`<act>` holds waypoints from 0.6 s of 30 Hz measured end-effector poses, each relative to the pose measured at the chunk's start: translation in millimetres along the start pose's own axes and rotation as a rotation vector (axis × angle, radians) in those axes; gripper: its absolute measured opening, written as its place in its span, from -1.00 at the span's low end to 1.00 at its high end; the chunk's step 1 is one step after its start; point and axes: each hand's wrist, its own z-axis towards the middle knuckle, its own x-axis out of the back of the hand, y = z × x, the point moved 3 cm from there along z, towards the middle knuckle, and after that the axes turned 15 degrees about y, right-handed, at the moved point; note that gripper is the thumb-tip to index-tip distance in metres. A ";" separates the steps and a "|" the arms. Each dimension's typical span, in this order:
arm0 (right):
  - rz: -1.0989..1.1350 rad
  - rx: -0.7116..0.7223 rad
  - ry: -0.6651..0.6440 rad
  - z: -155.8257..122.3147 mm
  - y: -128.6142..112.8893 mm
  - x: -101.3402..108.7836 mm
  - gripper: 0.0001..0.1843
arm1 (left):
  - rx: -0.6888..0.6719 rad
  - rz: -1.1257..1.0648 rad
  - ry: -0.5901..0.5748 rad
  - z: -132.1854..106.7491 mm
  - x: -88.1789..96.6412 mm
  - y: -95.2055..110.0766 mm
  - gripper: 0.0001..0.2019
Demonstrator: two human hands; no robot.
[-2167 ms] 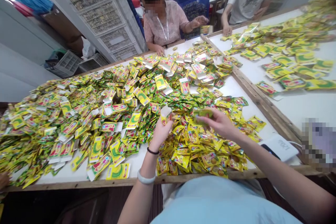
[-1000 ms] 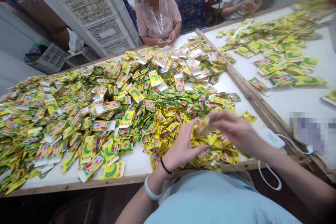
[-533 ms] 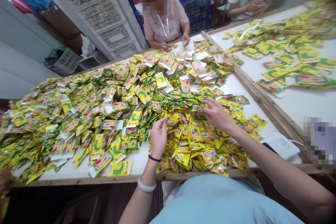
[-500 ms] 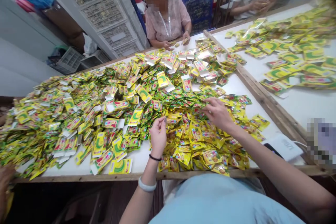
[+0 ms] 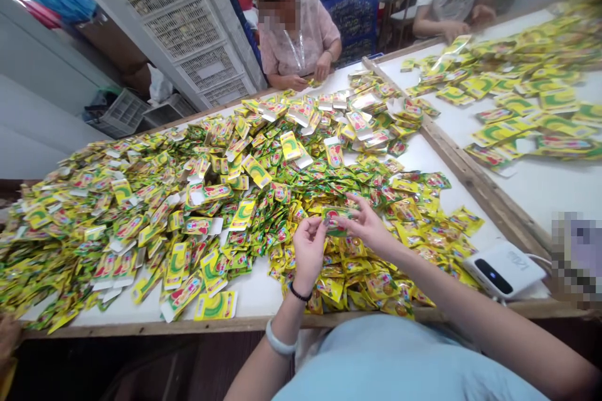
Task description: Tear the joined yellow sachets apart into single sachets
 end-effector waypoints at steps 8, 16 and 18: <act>-0.562 0.340 0.071 -0.7 -10.0 31.7 -0.65 | -0.176 1.079 0.204 111.0 36.1 19.1 -0.53; -0.759 0.400 0.078 -17.1 -1.9 47.7 -0.64 | 0.015 1.122 0.039 170.5 49.1 10.6 -0.56; -0.697 0.325 0.100 -17.9 1.1 53.9 -0.60 | 0.006 1.070 -0.026 155.1 55.1 6.2 -0.56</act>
